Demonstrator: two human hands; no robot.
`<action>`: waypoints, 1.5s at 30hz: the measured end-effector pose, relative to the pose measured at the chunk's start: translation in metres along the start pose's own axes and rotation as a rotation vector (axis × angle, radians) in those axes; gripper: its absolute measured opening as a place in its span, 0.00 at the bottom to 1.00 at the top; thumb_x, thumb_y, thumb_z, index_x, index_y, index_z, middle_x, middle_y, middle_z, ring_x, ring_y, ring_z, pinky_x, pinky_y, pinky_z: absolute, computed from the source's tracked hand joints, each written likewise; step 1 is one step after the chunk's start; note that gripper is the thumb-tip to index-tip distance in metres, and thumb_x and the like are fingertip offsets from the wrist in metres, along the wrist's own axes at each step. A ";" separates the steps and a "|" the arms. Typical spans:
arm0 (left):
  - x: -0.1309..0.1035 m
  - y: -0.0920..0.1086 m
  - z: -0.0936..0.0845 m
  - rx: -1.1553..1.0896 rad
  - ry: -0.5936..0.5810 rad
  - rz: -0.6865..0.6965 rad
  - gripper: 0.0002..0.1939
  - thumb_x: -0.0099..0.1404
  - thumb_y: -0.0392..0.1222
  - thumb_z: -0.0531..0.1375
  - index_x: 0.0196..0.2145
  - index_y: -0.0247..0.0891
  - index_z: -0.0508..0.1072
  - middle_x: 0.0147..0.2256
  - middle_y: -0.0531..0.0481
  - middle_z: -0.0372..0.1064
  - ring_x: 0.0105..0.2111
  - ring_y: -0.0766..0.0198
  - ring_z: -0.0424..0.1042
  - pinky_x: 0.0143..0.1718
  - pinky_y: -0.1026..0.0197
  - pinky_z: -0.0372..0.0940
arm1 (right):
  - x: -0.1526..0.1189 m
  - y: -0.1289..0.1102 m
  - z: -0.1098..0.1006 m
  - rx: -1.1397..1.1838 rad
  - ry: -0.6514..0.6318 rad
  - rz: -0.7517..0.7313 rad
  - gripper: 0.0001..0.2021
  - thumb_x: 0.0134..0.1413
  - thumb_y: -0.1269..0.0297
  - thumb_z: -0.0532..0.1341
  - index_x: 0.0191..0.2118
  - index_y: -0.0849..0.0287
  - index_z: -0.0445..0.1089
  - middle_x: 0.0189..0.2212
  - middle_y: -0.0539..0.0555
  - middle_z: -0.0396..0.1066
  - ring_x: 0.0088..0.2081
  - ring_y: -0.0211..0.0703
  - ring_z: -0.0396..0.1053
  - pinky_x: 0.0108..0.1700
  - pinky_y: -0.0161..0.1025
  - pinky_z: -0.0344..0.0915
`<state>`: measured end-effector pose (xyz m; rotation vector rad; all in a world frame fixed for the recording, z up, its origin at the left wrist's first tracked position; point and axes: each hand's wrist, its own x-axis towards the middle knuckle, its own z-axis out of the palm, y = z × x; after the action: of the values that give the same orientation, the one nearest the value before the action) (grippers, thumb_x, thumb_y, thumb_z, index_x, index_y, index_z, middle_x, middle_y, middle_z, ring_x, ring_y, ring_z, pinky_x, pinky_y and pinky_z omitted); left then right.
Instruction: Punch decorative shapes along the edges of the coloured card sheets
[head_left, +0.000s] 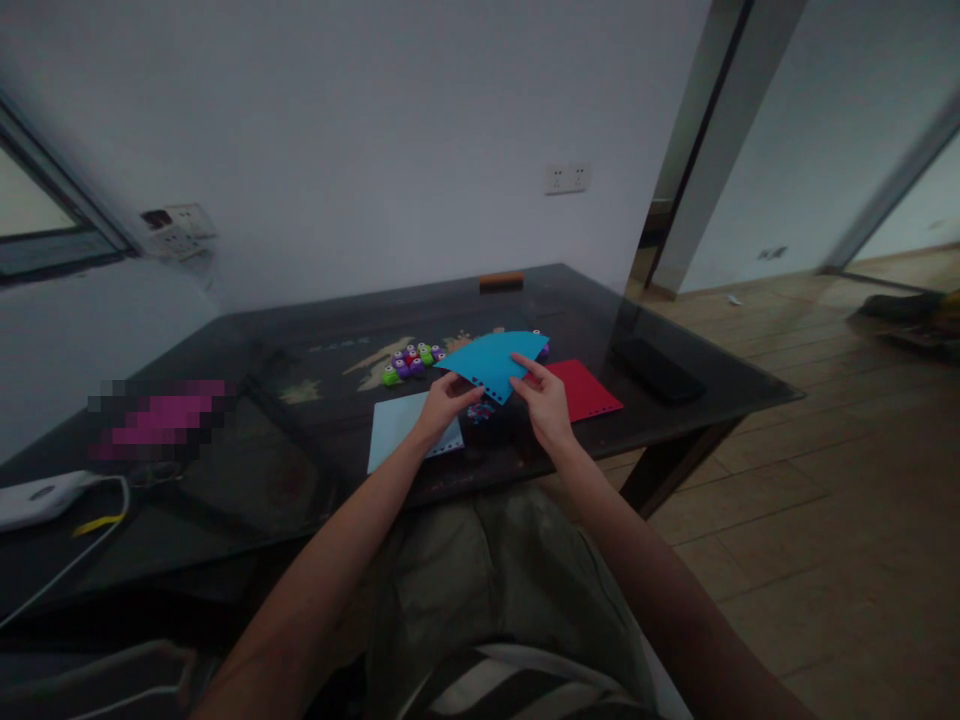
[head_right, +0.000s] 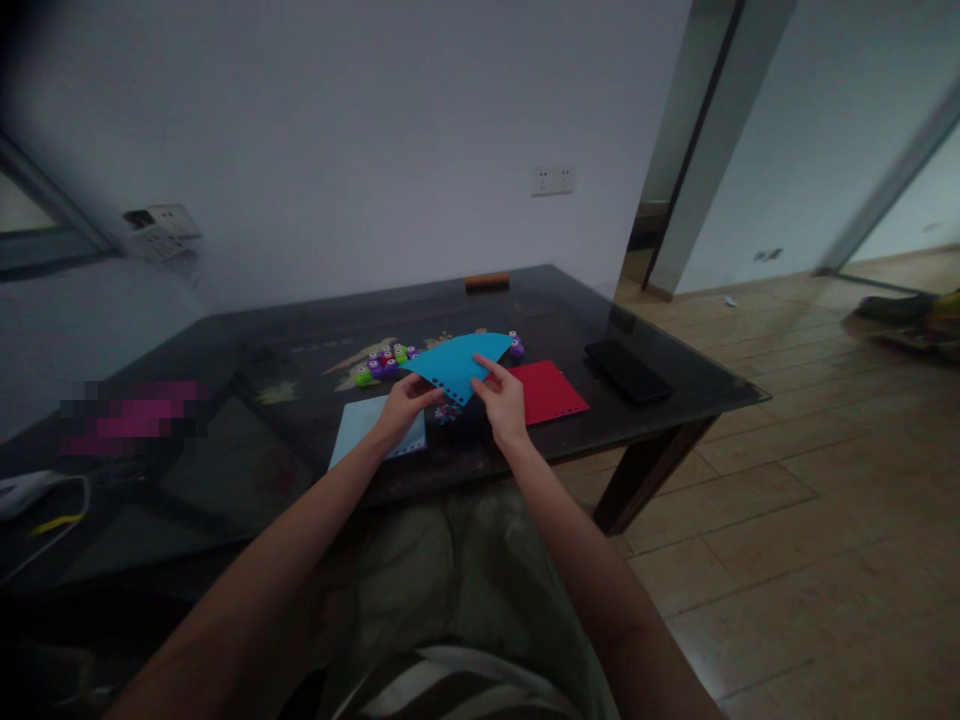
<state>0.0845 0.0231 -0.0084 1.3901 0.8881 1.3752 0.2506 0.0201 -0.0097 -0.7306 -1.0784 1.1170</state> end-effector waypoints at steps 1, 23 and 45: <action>0.000 -0.001 0.000 -0.016 0.003 -0.015 0.22 0.44 0.46 0.69 0.36 0.33 0.73 0.34 0.47 0.74 0.33 0.61 0.71 0.36 0.59 0.67 | 0.000 -0.002 -0.001 -0.016 -0.002 -0.016 0.27 0.40 0.62 0.66 0.51 0.60 0.69 0.42 0.55 0.73 0.40 0.45 0.70 0.45 0.43 0.67; 0.007 -0.012 -0.014 0.048 0.158 -0.091 0.21 0.49 0.50 0.66 0.36 0.32 0.74 0.31 0.46 0.76 0.31 0.60 0.73 0.38 0.58 0.67 | 0.042 0.003 -0.046 -0.174 0.051 0.020 0.30 0.32 0.64 0.68 0.48 0.60 0.67 0.24 0.49 0.70 0.27 0.38 0.67 0.33 0.38 0.66; -0.001 0.005 -0.001 0.466 0.170 0.175 0.10 0.58 0.46 0.59 0.29 0.35 0.73 0.25 0.52 0.68 0.26 0.66 0.65 0.30 0.65 0.60 | 0.043 0.000 -0.055 -0.260 0.164 -0.111 0.20 0.37 0.56 0.66 0.38 0.63 0.72 0.29 0.56 0.73 0.30 0.43 0.69 0.36 0.42 0.66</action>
<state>0.0825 0.0212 -0.0041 1.7511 1.2842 1.4944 0.3045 0.0632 -0.0157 -0.9386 -1.1208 0.8157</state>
